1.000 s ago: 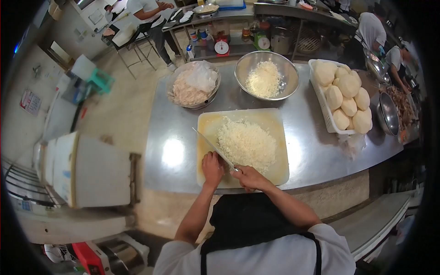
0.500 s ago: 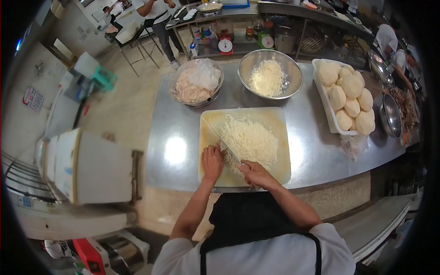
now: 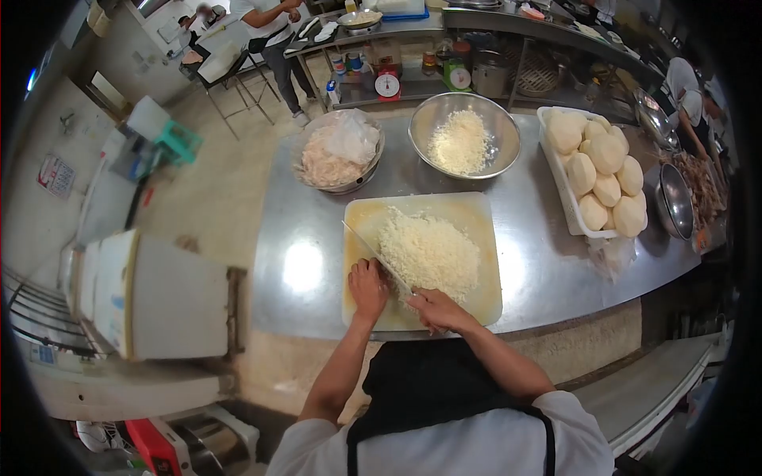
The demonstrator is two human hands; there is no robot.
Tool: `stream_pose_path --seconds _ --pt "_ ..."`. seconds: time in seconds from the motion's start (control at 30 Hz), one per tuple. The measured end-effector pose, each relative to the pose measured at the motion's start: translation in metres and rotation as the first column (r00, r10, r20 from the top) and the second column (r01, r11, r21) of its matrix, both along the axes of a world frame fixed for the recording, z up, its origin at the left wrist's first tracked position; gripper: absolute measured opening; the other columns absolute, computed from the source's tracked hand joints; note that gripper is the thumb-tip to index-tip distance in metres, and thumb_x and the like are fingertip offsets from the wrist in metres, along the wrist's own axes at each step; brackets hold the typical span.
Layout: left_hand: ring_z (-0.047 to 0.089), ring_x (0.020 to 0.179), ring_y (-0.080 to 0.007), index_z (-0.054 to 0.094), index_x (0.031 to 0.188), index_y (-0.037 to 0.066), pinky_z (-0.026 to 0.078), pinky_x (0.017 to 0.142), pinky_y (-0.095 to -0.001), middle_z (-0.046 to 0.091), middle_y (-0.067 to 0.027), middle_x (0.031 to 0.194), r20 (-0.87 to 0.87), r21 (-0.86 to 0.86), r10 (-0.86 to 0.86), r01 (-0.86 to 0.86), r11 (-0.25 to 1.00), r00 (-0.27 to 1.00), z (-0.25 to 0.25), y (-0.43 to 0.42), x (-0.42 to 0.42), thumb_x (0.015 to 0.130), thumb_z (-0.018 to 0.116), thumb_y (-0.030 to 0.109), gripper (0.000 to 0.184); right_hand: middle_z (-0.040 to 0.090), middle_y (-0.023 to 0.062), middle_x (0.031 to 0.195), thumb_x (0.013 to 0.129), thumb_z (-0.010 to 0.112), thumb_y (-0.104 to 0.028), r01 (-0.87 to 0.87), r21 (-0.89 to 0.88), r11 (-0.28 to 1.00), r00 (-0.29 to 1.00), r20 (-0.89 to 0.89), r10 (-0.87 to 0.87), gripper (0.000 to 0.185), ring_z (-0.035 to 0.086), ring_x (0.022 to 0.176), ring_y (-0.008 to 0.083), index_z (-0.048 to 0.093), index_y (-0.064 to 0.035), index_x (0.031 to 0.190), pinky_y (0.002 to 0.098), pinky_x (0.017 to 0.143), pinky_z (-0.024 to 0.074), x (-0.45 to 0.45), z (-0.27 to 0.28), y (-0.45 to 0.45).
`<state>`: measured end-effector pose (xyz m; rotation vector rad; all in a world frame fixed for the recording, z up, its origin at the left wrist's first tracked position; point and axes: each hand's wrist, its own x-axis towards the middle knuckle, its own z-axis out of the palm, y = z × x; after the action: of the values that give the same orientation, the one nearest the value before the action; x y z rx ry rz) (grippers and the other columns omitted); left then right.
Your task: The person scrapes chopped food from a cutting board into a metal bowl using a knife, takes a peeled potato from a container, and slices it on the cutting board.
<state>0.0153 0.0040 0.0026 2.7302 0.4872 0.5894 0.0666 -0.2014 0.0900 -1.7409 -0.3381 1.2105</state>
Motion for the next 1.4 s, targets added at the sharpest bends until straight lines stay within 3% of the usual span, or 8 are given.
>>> stream_pose_path --seconds 0.17,0.27,0.57,0.67,0.77,0.87,1.4 --pt "0.056 0.097 -0.0379 0.060 0.103 0.005 0.045 0.083 -0.0499 0.056 -0.0149 0.098 0.005 -0.056 -0.010 0.010 0.998 1.000 0.003 0.002 -0.003 0.073 0.068 0.001 0.032 0.056 0.0060 0.063 0.105 0.055 -0.052 0.028 -0.003 1.000 1.000 -0.011 -0.028 0.057 0.058 0.049 0.0154 0.064 0.0015 0.121 0.0322 0.043 0.0457 -0.002 0.007 0.004" --pt "0.056 0.098 -0.0383 0.060 0.101 0.005 0.046 0.083 -0.0497 0.056 -0.0154 0.098 -0.010 -0.038 -0.003 0.003 0.999 1.000 -0.001 0.004 -0.003 0.073 0.067 0.001 0.029 0.056 0.0063 0.063 0.106 0.054 -0.051 -0.007 -0.013 1.000 1.000 -0.006 0.007 0.054 0.058 0.049 0.0153 0.064 0.0011 0.116 0.0325 0.043 0.0460 0.004 0.009 0.005" --pt "0.058 0.093 -0.0393 0.060 0.096 0.004 0.046 0.080 -0.0505 0.057 -0.0159 0.094 0.056 -0.055 -0.018 0.022 0.998 0.998 -0.005 0.006 -0.008 0.075 0.065 0.000 0.022 0.057 0.0066 0.063 0.106 0.054 -0.047 -0.057 -0.007 0.998 0.998 0.031 0.057 0.053 0.059 0.050 0.0166 0.063 0.0027 0.124 0.0332 0.045 0.0488 -0.001 0.024 0.006" --pt "0.058 0.094 -0.0401 0.060 0.096 0.003 0.046 0.081 -0.0515 0.057 -0.0163 0.095 0.023 -0.075 -0.008 0.010 0.997 1.000 0.009 -0.001 -0.009 0.074 0.065 0.000 0.024 0.058 0.0071 0.065 0.106 0.054 -0.047 -0.042 0.014 0.999 0.999 0.019 0.042 0.056 0.060 0.051 0.0168 0.061 0.0038 0.128 0.0331 0.046 0.0494 0.000 0.000 0.004" --pt "0.058 0.095 -0.0404 0.061 0.099 0.003 0.046 0.081 -0.0514 0.057 -0.0168 0.095 0.054 -0.058 -0.016 0.019 0.998 0.998 -0.015 0.008 -0.012 0.072 0.065 0.001 0.028 0.059 0.0077 0.066 0.106 0.054 -0.048 -0.071 -0.041 0.997 0.996 0.054 0.073 0.063 0.061 0.051 0.0169 0.057 0.0053 0.140 0.0334 0.047 0.0500 -0.003 0.024 0.008" --pt "0.057 0.095 -0.0411 0.061 0.103 0.003 0.046 0.081 -0.0522 0.057 -0.0173 0.096 0.043 -0.083 -0.007 0.010 0.996 0.999 0.000 0.001 -0.013 0.071 0.065 0.001 0.032 0.059 0.0085 0.065 0.106 0.055 -0.049 -0.089 -0.034 0.995 0.996 0.014 0.089 0.067 0.062 0.052 0.0178 0.055 0.0060 0.144 0.0339 0.049 0.0505 0.001 0.006 0.008" --pt "0.058 0.095 -0.0393 0.063 0.103 0.002 0.046 0.081 -0.0509 0.057 -0.0159 0.095 0.023 -0.083 -0.041 0.043 0.996 0.999 -0.003 0.008 -0.023 0.073 0.070 0.003 0.031 0.059 0.0096 0.064 0.105 0.056 -0.047 -0.054 -0.034 0.998 0.998 0.041 0.056 0.064 0.062 0.052 0.0194 0.057 0.0052 0.142 0.0360 0.048 0.0501 -0.010 0.017 0.010"
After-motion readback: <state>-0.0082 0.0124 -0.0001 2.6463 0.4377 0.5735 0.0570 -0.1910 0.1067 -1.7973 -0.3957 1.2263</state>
